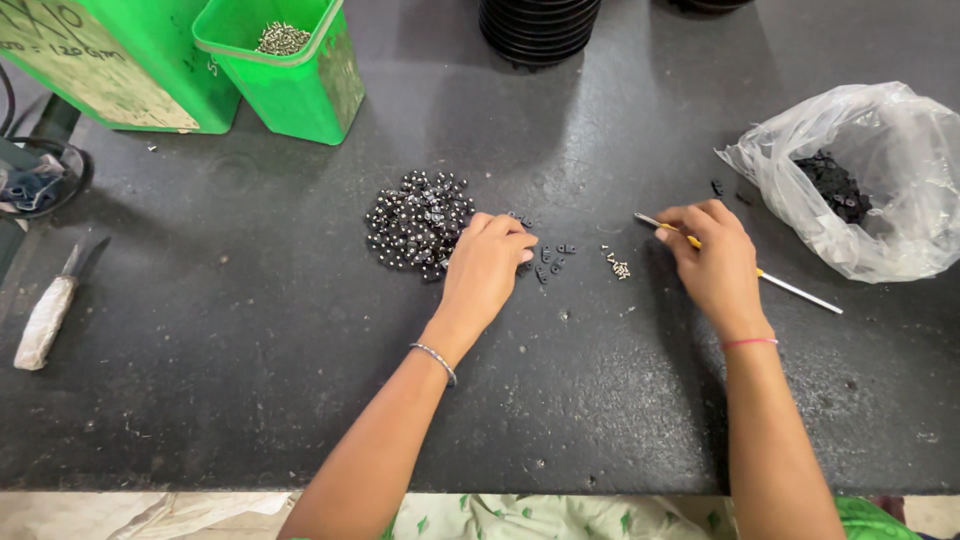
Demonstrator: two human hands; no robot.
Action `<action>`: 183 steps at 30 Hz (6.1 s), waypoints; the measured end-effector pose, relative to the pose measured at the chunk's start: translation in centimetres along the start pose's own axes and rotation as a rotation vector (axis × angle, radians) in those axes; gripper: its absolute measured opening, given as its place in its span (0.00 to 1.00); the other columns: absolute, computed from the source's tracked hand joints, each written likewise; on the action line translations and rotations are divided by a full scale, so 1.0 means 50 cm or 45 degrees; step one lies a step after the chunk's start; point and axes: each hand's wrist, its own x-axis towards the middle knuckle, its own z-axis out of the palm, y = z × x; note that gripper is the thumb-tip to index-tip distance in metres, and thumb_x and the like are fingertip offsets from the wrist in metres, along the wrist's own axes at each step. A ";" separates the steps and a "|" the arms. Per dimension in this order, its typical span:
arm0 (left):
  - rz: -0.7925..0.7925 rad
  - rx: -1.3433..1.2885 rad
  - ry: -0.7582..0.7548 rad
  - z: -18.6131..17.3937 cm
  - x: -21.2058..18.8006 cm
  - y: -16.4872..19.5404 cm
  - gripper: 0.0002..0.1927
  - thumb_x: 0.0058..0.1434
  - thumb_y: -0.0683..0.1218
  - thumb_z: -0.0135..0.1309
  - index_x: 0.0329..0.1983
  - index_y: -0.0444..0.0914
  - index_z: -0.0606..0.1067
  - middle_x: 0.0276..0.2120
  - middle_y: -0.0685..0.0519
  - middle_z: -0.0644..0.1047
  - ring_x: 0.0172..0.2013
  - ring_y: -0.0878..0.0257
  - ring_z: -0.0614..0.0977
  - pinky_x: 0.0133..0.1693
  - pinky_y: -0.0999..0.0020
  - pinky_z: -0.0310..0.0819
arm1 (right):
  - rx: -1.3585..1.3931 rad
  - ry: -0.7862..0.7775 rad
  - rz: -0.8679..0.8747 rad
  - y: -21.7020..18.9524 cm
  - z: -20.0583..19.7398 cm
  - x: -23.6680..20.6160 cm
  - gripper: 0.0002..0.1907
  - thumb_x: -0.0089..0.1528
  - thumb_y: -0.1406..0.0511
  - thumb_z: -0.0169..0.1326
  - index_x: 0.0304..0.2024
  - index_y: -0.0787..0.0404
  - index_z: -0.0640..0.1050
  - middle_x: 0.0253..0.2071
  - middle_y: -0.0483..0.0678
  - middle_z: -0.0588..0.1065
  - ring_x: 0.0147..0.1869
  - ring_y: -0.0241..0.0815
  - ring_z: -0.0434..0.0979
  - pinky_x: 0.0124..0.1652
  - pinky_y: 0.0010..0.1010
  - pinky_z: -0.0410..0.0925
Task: The person repeatedly picks small black plastic parts and metal pins from piles on a workbench and inserts the pins into the parts by hand. A yellow-handled tool is occasionally used to press or adjust the pin. The person places the assembled units into a small pile on the table.
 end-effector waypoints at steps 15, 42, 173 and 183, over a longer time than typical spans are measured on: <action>-0.695 -0.740 -0.106 -0.008 0.014 0.035 0.06 0.61 0.42 0.62 0.40 0.36 0.79 0.29 0.51 0.83 0.30 0.65 0.84 0.34 0.71 0.77 | 0.040 -0.138 -0.092 -0.062 0.038 -0.003 0.08 0.60 0.63 0.63 0.40 0.59 0.84 0.35 0.49 0.76 0.36 0.50 0.78 0.38 0.38 0.70; -0.715 -1.288 -0.019 0.060 -0.012 0.019 0.11 0.62 0.40 0.61 0.46 0.30 0.81 0.35 0.51 0.83 0.34 0.68 0.83 0.39 0.73 0.79 | 0.665 -0.167 0.150 -0.127 0.042 -0.021 0.07 0.63 0.71 0.60 0.44 0.65 0.81 0.37 0.43 0.81 0.41 0.29 0.80 0.44 0.23 0.73; -0.260 -0.052 0.507 -0.090 0.023 -0.002 0.04 0.59 0.41 0.61 0.37 0.38 0.78 0.36 0.50 0.79 0.40 0.52 0.79 0.44 0.59 0.72 | 1.069 -0.116 0.260 -0.059 0.019 0.006 0.18 0.69 0.67 0.54 0.61 0.64 0.72 0.53 0.51 0.78 0.47 0.38 0.81 0.47 0.28 0.75; 0.004 -0.019 0.053 -0.056 0.015 0.001 0.09 0.52 0.38 0.62 0.35 0.42 0.83 0.37 0.55 0.78 0.42 0.54 0.75 0.46 0.59 0.70 | 0.740 -0.077 0.365 -0.026 0.016 0.003 0.11 0.67 0.67 0.58 0.50 0.65 0.80 0.42 0.47 0.80 0.42 0.33 0.79 0.43 0.24 0.73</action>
